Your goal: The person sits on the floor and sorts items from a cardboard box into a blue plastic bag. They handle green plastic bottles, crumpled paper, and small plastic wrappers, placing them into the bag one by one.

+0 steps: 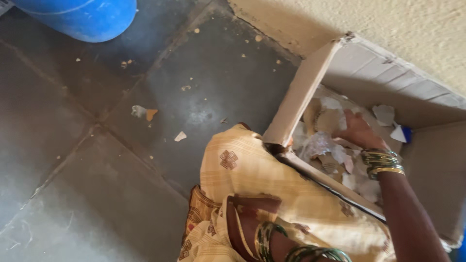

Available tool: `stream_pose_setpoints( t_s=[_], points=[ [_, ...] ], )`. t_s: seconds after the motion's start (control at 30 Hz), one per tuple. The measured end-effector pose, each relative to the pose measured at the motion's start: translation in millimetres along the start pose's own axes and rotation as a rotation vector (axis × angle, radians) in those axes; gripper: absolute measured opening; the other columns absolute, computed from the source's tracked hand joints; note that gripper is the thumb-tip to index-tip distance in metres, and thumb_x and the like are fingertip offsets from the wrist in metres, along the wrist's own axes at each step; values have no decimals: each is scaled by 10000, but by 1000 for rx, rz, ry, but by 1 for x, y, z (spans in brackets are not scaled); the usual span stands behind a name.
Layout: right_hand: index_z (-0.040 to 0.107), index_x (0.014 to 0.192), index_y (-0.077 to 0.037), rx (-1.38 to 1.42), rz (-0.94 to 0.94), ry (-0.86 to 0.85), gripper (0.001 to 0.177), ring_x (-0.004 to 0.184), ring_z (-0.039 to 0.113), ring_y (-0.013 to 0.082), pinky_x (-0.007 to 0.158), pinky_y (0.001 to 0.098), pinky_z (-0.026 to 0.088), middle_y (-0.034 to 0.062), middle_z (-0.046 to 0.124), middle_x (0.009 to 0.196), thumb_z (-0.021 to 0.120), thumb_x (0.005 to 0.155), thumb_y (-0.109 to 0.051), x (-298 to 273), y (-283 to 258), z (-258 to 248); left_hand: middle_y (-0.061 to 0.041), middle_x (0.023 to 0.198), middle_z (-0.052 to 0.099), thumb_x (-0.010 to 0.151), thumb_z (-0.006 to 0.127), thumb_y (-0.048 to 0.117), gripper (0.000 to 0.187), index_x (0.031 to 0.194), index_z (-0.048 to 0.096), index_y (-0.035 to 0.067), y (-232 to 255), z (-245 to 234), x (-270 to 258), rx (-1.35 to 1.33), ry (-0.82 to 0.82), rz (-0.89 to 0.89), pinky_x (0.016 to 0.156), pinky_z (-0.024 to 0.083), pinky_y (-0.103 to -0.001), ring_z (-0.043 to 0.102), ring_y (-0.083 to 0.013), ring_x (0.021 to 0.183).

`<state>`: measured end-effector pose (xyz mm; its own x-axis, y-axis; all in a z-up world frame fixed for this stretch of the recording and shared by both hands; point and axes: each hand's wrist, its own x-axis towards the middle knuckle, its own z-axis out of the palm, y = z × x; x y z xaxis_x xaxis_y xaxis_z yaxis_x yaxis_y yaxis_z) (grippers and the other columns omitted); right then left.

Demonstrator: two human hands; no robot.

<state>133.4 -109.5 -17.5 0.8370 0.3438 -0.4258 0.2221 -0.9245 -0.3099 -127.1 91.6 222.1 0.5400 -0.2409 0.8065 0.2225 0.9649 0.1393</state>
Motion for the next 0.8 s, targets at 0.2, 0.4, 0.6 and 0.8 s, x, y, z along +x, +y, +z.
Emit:
stream_pose_setpoints(
  t_s=[0.2,0.4,0.6,0.8],
  points=[
    [284,1599,-122,155,50,-185,1248,1379,408,492,1128,533,398,319,362,1487,885,559,-458,10,33,35,-133,1077,705,1105,601,334,310,1180,644,37,14,-11,-2,-64,30,42,847,592,-369,692,-219,990],
    [309,1566,-128,-122,23,-263,1275,1319,469,471,1126,501,451,276,394,1455,929,525,-524,-10,41,64,-150,1066,698,1126,573,354,343,1200,622,23,20,-33,-6,-84,111,87,855,595,-400,690,-247,1003],
    [403,1580,-95,913,26,-206,885,1296,462,282,974,404,544,138,231,1576,786,800,-258,-54,30,71,-167,1056,691,1147,544,373,376,1221,600,9,6,-58,2,9,254,190,862,598,-431,688,-275,1016],
    [502,1376,-90,364,150,-263,689,684,725,251,596,367,624,113,745,913,826,769,-119,-46,26,50,-180,1053,680,1165,527,374,383,1250,577,4,35,-120,-13,308,557,320,874,599,-455,682,-295,1028]
  ],
)
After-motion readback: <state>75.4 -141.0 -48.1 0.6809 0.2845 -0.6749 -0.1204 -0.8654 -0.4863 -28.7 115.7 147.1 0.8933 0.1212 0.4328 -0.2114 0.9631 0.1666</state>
